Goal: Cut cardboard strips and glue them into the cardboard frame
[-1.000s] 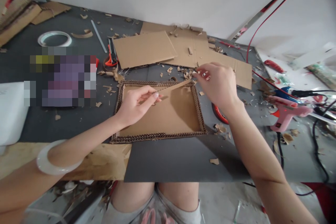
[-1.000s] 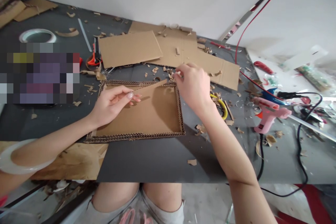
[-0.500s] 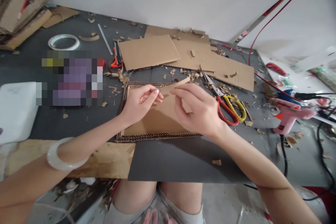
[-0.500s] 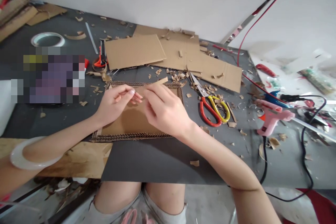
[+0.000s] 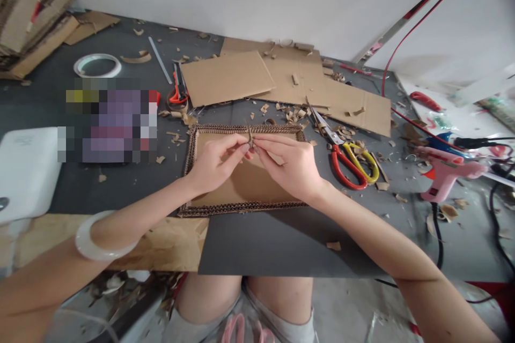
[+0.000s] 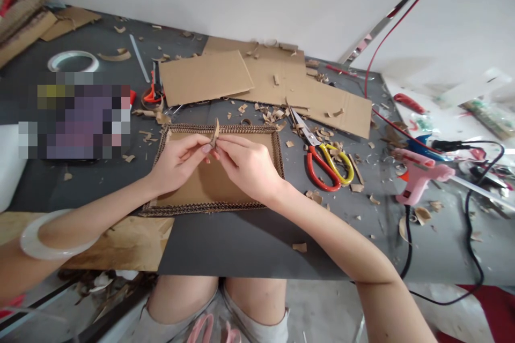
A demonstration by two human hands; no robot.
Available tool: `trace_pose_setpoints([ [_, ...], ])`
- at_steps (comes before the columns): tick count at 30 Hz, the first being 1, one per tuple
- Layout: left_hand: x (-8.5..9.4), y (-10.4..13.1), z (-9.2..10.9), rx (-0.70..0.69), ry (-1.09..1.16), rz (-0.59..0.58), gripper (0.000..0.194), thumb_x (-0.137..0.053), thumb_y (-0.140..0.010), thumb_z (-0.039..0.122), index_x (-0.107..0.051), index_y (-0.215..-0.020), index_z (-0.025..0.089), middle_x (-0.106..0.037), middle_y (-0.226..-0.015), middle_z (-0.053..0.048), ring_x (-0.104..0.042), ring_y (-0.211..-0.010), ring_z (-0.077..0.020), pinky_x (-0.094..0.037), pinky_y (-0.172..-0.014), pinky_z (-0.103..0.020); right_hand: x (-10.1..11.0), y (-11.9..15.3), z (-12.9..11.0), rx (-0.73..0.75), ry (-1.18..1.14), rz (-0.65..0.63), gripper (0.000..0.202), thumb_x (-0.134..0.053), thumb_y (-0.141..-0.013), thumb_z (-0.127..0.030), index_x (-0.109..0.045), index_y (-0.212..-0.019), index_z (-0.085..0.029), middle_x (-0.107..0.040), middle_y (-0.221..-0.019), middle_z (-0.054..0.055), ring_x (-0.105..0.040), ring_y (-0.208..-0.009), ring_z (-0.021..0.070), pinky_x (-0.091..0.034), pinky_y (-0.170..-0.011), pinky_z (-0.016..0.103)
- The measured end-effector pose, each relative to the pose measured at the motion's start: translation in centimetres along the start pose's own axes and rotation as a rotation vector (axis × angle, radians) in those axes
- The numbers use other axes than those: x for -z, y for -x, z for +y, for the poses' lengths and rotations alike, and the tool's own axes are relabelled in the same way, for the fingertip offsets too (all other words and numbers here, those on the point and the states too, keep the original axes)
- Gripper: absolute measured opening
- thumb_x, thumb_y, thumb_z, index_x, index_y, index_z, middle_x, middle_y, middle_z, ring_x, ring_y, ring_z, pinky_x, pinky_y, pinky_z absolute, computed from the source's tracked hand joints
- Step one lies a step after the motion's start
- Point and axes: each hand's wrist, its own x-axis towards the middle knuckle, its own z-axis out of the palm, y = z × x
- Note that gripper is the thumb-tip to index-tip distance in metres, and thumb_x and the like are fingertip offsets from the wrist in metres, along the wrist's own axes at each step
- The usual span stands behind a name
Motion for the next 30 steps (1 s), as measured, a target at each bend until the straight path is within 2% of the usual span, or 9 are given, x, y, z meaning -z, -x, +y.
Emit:
trace_pose_setpoints([
  [14, 0.09, 0.21, 0.09, -0.060, -0.105, -0.001, 0.018, -0.046, -0.091, 0.028, -0.059, -0.085, 0.016, -0.066, -0.074, -0.001, -0.060, -0.060, -0.0099, -0.049, -0.061, -0.022, 0.24, -0.29, 0.09, -0.030, -0.061, 0.020, 0.016, -0.057, -0.082, -0.009, -0.071, -0.077, -0.016, -0.074, -0.087, 0.004, -0.070, -0.081, 0.0141, -0.058, -0.076, 0.023],
  [30, 0.09, 0.19, 0.49, -0.054, -0.126, -0.039, 0.023, -0.045, -0.091, 0.031, -0.059, -0.080, 0.017, -0.065, -0.072, -0.001, -0.061, -0.065, -0.0117, -0.049, -0.062, -0.022, 0.30, -0.21, 0.02, -0.090, -0.038, -0.006, 0.017, -0.057, -0.081, -0.013, -0.070, -0.073, -0.019, -0.073, -0.080, 0.002, -0.069, -0.075, 0.0139, -0.057, -0.070, 0.025],
])
